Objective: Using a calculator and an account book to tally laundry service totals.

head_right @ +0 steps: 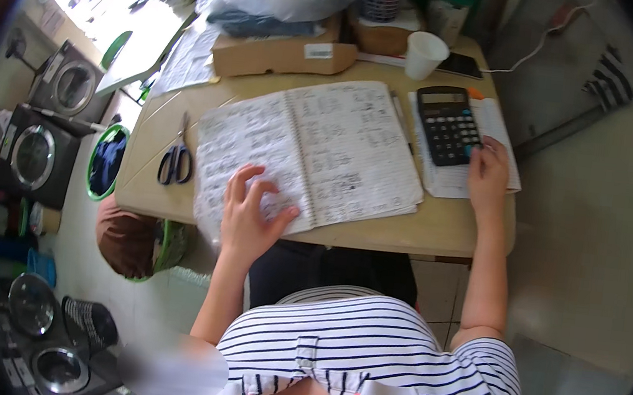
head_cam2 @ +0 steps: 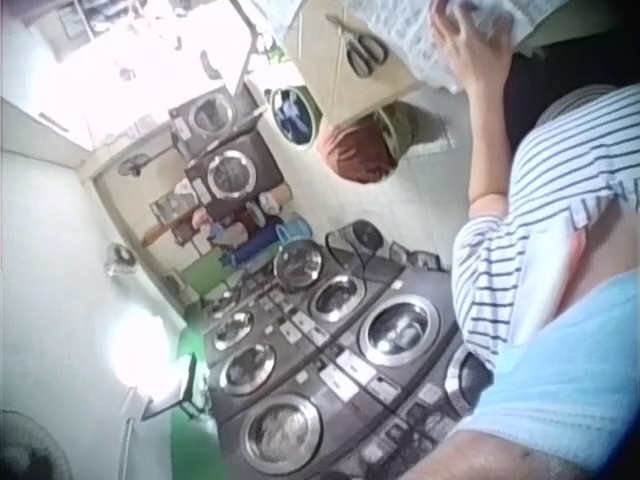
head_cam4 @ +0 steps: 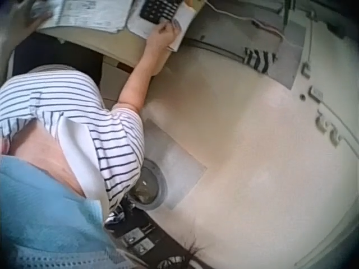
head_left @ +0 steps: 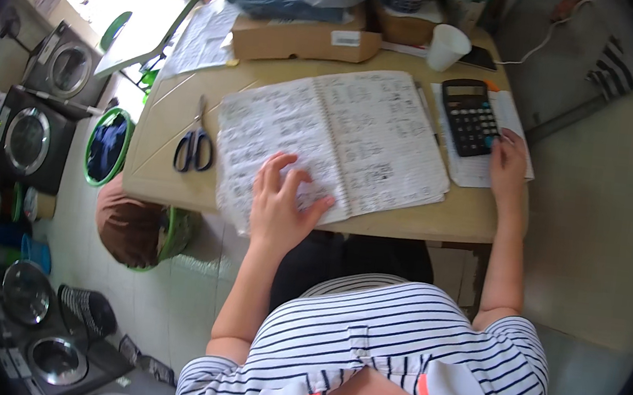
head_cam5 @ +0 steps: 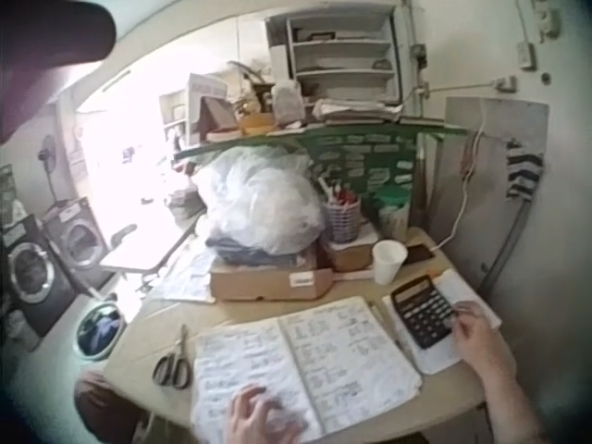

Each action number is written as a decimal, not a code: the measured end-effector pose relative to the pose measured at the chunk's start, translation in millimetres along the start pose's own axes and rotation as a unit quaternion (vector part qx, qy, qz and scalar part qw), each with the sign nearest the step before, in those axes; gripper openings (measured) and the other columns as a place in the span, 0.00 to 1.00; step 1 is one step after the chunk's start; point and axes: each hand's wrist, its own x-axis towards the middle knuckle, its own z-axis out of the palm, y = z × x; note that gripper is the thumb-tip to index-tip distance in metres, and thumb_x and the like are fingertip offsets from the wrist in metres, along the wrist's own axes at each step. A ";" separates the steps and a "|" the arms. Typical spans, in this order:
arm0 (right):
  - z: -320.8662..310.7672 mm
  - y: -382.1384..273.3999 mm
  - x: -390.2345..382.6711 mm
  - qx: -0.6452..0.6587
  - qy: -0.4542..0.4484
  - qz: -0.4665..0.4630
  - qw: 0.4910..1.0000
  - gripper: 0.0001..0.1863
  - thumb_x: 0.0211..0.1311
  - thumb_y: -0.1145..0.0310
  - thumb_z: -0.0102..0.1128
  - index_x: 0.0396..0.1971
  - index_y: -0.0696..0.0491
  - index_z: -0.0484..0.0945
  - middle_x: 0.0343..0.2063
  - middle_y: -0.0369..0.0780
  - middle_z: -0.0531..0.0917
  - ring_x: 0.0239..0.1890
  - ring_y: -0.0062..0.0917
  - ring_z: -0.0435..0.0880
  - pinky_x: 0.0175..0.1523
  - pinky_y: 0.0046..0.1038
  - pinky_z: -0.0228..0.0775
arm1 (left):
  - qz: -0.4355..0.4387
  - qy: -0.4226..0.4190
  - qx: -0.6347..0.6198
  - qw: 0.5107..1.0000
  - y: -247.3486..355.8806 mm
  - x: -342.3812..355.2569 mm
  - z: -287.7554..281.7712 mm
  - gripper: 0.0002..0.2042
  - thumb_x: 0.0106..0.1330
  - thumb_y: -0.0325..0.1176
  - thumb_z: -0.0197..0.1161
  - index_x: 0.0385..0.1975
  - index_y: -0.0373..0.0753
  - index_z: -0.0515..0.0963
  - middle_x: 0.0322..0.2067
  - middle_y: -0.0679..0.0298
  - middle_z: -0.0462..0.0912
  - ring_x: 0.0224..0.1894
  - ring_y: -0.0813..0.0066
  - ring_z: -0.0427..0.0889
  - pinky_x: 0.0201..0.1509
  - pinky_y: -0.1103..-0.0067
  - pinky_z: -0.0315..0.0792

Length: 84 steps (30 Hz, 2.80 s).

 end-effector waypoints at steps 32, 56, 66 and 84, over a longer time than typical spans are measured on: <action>16.8 -47.3 11.7 -0.060 -0.081 -0.058 0.993 0.10 0.68 0.60 0.66 0.36 0.50 0.90 0.71 0.44 0.67 0.74 0.55 0.58 0.74 0.63 0.44 | 0.031 -0.046 -0.006 0.998 4.6 3.7 -9.4 0.12 0.57 0.31 0.62 0.42 0.41 0.78 0.54 0.57 0.76 0.63 0.50 0.72 0.74 0.55 0.59; 7.0 -10.0 -1.1 0.084 0.017 0.035 0.996 0.06 0.76 0.73 0.51 0.44 0.59 0.75 0.63 0.49 0.72 0.61 0.37 0.77 0.62 0.33 0.72 | -0.032 -0.094 0.034 0.995 14.0 17.0 -7.5 0.16 0.67 0.40 0.66 0.49 0.40 0.76 0.49 0.54 0.76 0.54 0.51 0.75 0.60 0.59 0.68; 16.2 1.8 -5.7 0.108 0.018 0.058 0.992 0.05 0.74 0.77 0.52 0.42 0.62 0.75 0.58 0.49 0.75 0.61 0.39 0.76 0.62 0.33 0.72 | -0.057 -0.037 0.057 0.996 3.0 19.3 20.3 0.24 0.72 0.50 0.59 0.63 0.45 0.72 0.60 0.54 0.71 0.67 0.53 0.66 0.72 0.56 0.55; 4.6 -12.4 -1.6 0.083 0.089 0.078 0.989 0.12 0.72 0.69 0.61 0.34 0.62 0.87 0.53 0.48 0.82 0.51 0.31 0.84 0.47 0.27 0.77 | -0.069 -0.117 0.102 0.985 3.6 37.2 18.6 0.30 0.73 0.58 0.55 0.72 0.54 0.69 0.74 0.61 0.63 0.79 0.54 0.54 0.81 0.53 0.40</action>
